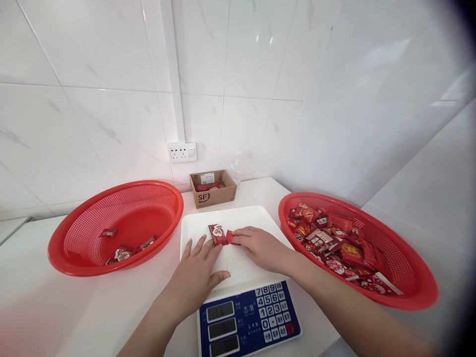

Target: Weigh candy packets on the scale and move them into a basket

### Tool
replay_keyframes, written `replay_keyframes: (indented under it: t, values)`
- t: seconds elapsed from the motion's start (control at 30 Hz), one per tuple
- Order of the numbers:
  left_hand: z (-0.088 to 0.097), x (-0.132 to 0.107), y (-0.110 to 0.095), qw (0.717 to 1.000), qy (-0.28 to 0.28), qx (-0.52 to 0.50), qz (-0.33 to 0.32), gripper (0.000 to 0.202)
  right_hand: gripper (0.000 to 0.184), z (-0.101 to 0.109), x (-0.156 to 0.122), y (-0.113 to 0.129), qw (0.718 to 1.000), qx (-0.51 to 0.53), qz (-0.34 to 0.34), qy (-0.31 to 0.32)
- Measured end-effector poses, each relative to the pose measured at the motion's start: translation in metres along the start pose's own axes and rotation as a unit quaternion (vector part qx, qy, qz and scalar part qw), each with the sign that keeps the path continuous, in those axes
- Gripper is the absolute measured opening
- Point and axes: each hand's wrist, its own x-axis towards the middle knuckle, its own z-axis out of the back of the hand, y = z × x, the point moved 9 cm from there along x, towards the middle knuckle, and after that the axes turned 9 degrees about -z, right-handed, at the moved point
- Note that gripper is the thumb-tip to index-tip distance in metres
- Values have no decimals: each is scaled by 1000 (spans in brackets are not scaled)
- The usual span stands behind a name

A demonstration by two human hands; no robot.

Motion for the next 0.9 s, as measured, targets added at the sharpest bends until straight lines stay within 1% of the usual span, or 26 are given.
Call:
replay_keyframes:
  t: [0.13,0.3,0.37,0.43,0.53,0.63,0.8,0.9]
  values:
    - [-1,1,-1,1000,-6,-20,-12,64,37,1,0,6,1000,20,3,-5]
    - [-2,2,-6,998,-16,-45,-46,63,40,6,4,8,999,38,-14,-16]
    - [-3,2,-7,998,-13,-46,-51,64,43,2,6,14,1000,29,1,2]
    - [-1,1,-7,997,-11,-48,-55,64,45,-5,8,20,999,26,21,37]
    - [1,-3,-4,997,-2,-61,-54,64,46,-14,10,22,996,44,24,76]
    - [5,-9,2,997,-9,-70,-40,63,48,-17,12,11,995,62,-2,77]
    - [8,-12,7,996,-32,-77,-37,59,55,-18,13,-17,994,53,-68,68]
    - [6,-12,6,996,-29,-81,-38,58,51,-13,11,-24,993,66,-77,60]
